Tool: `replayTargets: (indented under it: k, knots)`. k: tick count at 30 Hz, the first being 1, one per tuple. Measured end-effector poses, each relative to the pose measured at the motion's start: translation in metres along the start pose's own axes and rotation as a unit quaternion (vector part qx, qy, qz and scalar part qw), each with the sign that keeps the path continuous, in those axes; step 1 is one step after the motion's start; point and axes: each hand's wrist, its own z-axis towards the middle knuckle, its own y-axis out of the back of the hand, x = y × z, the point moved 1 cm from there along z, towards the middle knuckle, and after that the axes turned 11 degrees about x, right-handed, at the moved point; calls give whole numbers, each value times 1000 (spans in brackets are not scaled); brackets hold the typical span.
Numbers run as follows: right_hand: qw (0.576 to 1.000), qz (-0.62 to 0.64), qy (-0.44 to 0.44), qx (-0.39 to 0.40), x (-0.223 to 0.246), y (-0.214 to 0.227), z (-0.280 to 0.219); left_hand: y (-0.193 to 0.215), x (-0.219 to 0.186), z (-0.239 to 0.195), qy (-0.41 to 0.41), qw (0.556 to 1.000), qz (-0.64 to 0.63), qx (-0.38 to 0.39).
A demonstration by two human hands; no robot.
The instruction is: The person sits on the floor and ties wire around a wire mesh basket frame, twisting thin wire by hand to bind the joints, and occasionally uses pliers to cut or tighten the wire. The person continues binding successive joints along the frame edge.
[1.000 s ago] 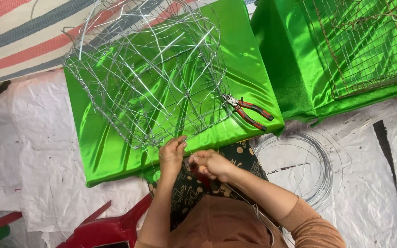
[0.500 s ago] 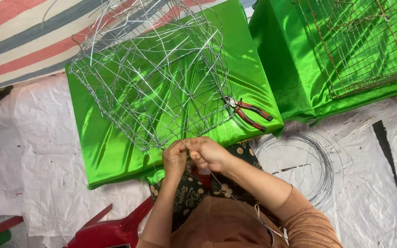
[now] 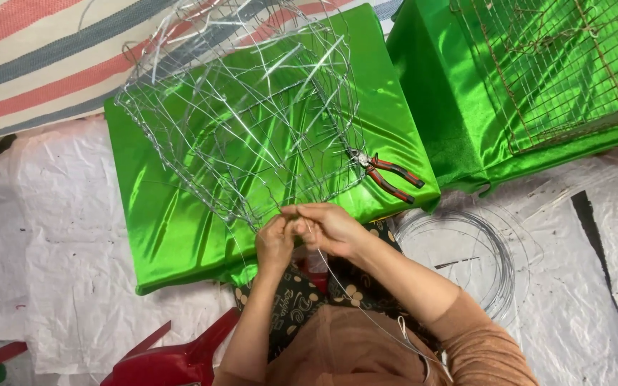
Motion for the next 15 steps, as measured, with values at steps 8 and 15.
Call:
replayTargets:
  k: [8,15]
  knots:
    - [992,-114,-24,50,-45,47,-119,1,17,3,89,993,-68,28]
    - [683,-642,323,-133,-39,89,-47,2,-3,10,104,991,-82,11]
